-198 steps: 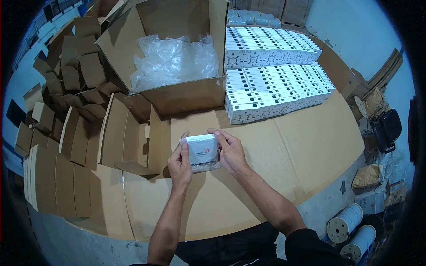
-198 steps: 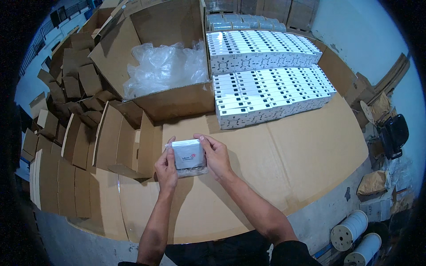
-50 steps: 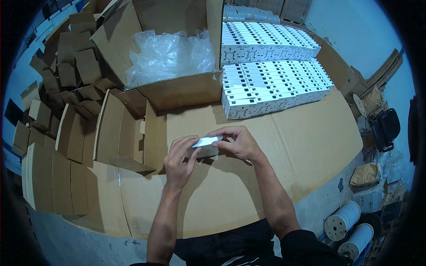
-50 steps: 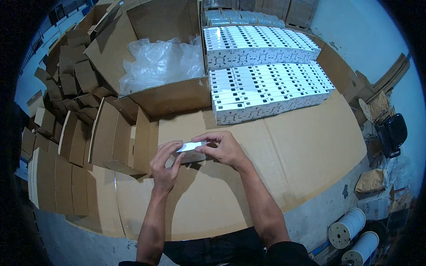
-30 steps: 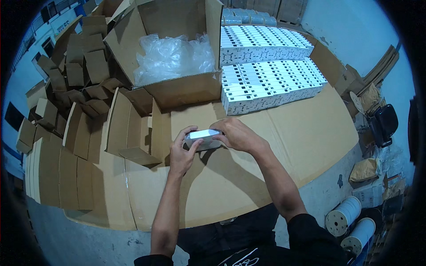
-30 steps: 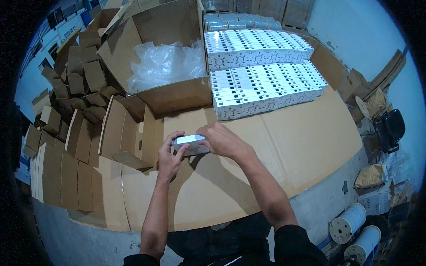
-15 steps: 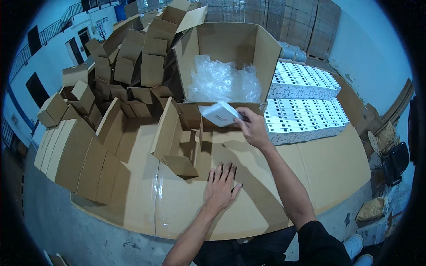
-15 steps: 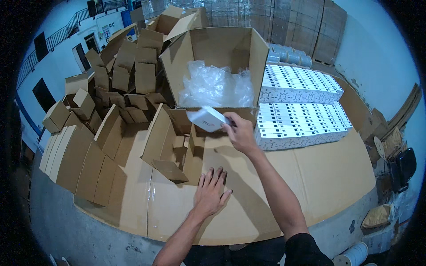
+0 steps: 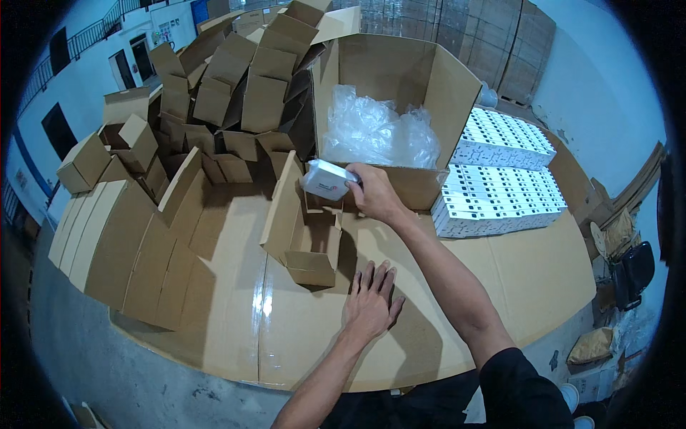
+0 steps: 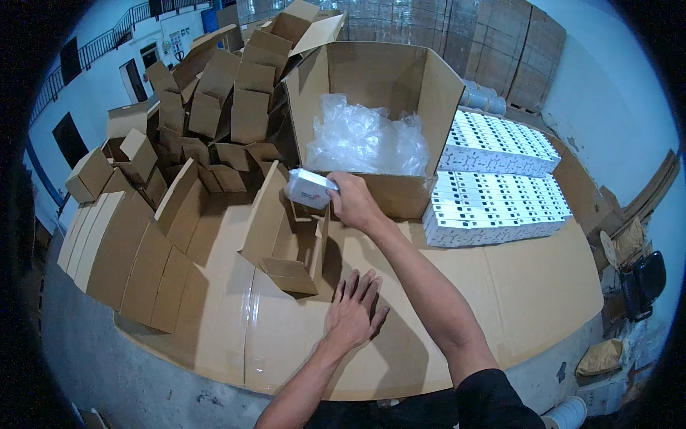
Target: Packaging small product boxes into plastic bags and placing them into cardboard shipping boxes.
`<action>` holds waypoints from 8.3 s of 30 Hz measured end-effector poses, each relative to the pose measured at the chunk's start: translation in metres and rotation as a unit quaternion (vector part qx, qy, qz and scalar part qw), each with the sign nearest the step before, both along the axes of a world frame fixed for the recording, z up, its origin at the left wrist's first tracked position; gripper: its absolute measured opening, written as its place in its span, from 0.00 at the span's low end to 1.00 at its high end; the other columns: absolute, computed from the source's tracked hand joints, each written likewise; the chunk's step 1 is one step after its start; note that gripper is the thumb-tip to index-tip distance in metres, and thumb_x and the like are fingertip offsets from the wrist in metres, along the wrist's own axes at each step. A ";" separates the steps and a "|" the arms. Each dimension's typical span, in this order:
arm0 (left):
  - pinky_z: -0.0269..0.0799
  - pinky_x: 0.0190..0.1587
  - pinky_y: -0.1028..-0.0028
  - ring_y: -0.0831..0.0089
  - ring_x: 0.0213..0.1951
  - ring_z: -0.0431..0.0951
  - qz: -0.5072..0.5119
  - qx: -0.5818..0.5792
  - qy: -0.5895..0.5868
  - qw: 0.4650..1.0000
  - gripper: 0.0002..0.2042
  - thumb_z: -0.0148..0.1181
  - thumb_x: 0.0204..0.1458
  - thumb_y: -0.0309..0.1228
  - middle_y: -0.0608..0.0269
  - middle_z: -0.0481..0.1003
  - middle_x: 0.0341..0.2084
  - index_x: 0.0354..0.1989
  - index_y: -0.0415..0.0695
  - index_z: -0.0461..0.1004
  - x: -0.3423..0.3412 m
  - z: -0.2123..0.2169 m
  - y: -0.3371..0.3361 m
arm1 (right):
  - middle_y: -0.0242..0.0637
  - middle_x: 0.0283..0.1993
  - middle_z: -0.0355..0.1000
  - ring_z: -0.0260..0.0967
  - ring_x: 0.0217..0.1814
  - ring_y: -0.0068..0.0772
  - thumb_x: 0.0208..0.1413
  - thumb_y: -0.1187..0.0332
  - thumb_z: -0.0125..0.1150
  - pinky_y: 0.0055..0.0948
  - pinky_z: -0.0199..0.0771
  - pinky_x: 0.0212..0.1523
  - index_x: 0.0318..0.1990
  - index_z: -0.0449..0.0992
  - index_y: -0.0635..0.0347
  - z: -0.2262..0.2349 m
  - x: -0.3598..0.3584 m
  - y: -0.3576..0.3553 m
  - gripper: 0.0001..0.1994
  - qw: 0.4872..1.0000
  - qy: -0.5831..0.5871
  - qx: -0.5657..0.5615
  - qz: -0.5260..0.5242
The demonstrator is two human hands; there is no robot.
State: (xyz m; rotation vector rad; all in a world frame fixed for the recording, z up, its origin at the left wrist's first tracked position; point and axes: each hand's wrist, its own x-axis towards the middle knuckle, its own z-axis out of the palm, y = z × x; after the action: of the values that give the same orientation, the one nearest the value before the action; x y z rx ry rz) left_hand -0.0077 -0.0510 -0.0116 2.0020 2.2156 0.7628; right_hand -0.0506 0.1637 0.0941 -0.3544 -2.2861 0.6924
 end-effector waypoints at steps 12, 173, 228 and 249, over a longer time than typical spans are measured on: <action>0.44 0.75 0.49 0.48 0.74 0.48 -0.005 -0.060 -0.022 0.998 0.33 0.52 0.63 0.46 0.52 0.54 0.72 0.71 0.39 0.57 0.001 0.005 -0.001 | 0.55 0.42 0.69 0.71 0.47 0.63 0.47 0.82 0.60 0.53 0.74 0.50 0.41 0.70 0.66 -0.019 -0.042 -0.023 0.12 0.980 -0.087 0.147 -0.099; 0.74 0.50 0.63 0.57 0.44 0.80 0.115 0.330 -0.142 0.926 0.10 0.65 0.53 0.28 0.50 0.80 0.39 0.41 0.37 0.78 -0.102 0.145 0.257 | 0.47 0.65 0.66 0.58 0.71 0.54 0.49 0.71 0.59 0.52 0.53 0.72 0.53 0.71 0.64 -0.105 0.209 -0.054 0.21 0.959 -0.148 0.029 -0.241; 0.64 0.30 0.81 0.84 0.29 0.68 0.098 0.161 -0.506 0.842 0.07 0.57 0.66 0.30 0.69 0.73 0.27 0.42 0.39 0.71 0.040 -0.012 0.013 | 0.31 0.40 0.74 0.71 0.44 0.19 0.62 0.78 0.63 0.18 0.72 0.43 0.50 0.71 0.64 -0.109 0.237 -0.123 0.12 0.664 0.430 -0.611 -0.035; 0.67 0.41 0.79 0.79 0.38 0.69 0.136 0.309 -0.517 0.787 0.07 0.55 0.67 0.27 0.65 0.69 0.35 0.46 0.39 0.65 0.025 -0.018 0.034 | 0.31 0.34 0.74 0.73 0.33 0.19 0.64 0.76 0.60 0.22 0.76 0.35 0.54 0.70 0.68 -0.114 0.227 -0.126 0.13 0.840 0.209 -0.494 -0.079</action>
State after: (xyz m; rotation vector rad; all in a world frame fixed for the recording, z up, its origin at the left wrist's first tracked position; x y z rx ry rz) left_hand 0.0174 -0.0171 -0.0295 0.8413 1.6036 2.1600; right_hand 0.1766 0.0379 -0.0197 -0.7572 -1.3083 1.6488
